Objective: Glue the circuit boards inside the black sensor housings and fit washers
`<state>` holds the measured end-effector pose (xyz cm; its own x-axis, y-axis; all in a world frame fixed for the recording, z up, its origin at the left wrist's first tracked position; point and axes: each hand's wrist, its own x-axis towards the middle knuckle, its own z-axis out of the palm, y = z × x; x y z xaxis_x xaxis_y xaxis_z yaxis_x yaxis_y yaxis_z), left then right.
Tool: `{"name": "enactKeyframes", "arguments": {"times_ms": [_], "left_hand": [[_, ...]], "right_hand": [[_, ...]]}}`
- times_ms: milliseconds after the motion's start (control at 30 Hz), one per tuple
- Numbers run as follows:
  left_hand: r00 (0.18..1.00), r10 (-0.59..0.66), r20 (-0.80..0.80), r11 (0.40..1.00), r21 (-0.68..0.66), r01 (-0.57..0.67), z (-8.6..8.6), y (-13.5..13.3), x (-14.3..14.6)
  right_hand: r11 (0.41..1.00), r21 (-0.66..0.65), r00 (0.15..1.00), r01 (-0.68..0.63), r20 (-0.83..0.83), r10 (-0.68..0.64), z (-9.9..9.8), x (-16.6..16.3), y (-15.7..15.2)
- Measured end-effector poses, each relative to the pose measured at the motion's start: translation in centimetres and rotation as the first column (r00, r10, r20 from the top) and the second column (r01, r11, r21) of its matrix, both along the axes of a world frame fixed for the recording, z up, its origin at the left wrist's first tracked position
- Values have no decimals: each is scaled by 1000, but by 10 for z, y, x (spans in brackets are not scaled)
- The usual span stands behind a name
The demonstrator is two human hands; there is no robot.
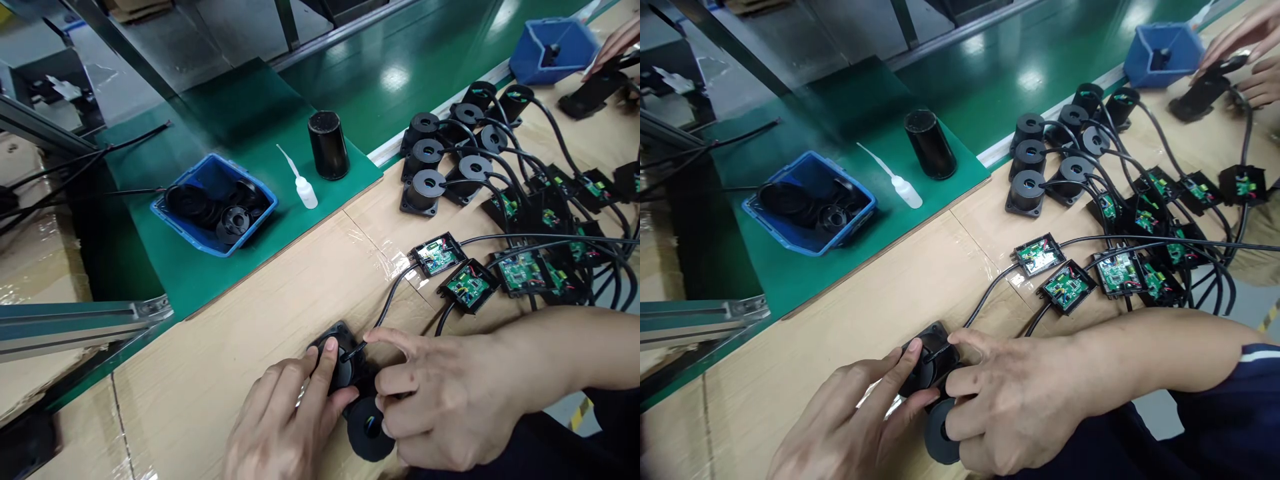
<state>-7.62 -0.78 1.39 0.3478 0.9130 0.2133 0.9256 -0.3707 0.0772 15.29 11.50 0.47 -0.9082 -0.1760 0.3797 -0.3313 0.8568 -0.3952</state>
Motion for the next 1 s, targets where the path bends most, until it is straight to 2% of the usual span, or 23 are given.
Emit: {"name": "enactKeyframes", "arguments": {"times_ms": [100,200,267,367,433,533,633,700,767,833,900,933,1000], "left_hand": [[991,-78,-108,997,4,79,-2,-3,-3],[975,-116,-188,993,12,120,-6,-6,-4],[966,-134,-219,989,25,143,-9,-8,-4],[970,-137,-202,988,43,148,-12,-10,-2],[991,-96,-96,993,54,101,-12,-9,-2],[976,15,217,1000,-25,-10,-13,-3,-5],[845,164,509,979,-188,-76,-22,5,-6],[751,230,619,962,-259,-82,-32,6,-4],[697,254,670,955,-287,-72,-42,5,1],[665,262,700,959,-265,-98,-49,2,6],[650,222,727,975,-176,-136,-53,1,9],[663,175,728,984,-103,-146,-54,1,10],[739,61,671,990,52,-129,-53,2,12]], "right_hand": [[997,-13,991,70,-114,-71,1,-2,1],[954,13,937,299,-194,-291,2,-6,3],[908,89,908,410,-132,-398,3,-10,2],[880,208,903,426,-32,-429,3,-15,-3],[873,281,907,400,16,-421,3,-17,-8],[865,352,917,358,44,-397,4,-18,-10],[866,372,920,334,71,-386,6,-19,-7],[872,366,920,325,93,-381,7,-20,-5],[875,368,917,315,119,-380,9,-21,-4],[870,388,908,304,159,-387,10,-23,-3],[863,405,895,302,192,-403,11,-24,-4],[861,406,887,307,205,-413,12,-25,-4],[866,388,880,317,219,-420,14,-24,-5]]}}
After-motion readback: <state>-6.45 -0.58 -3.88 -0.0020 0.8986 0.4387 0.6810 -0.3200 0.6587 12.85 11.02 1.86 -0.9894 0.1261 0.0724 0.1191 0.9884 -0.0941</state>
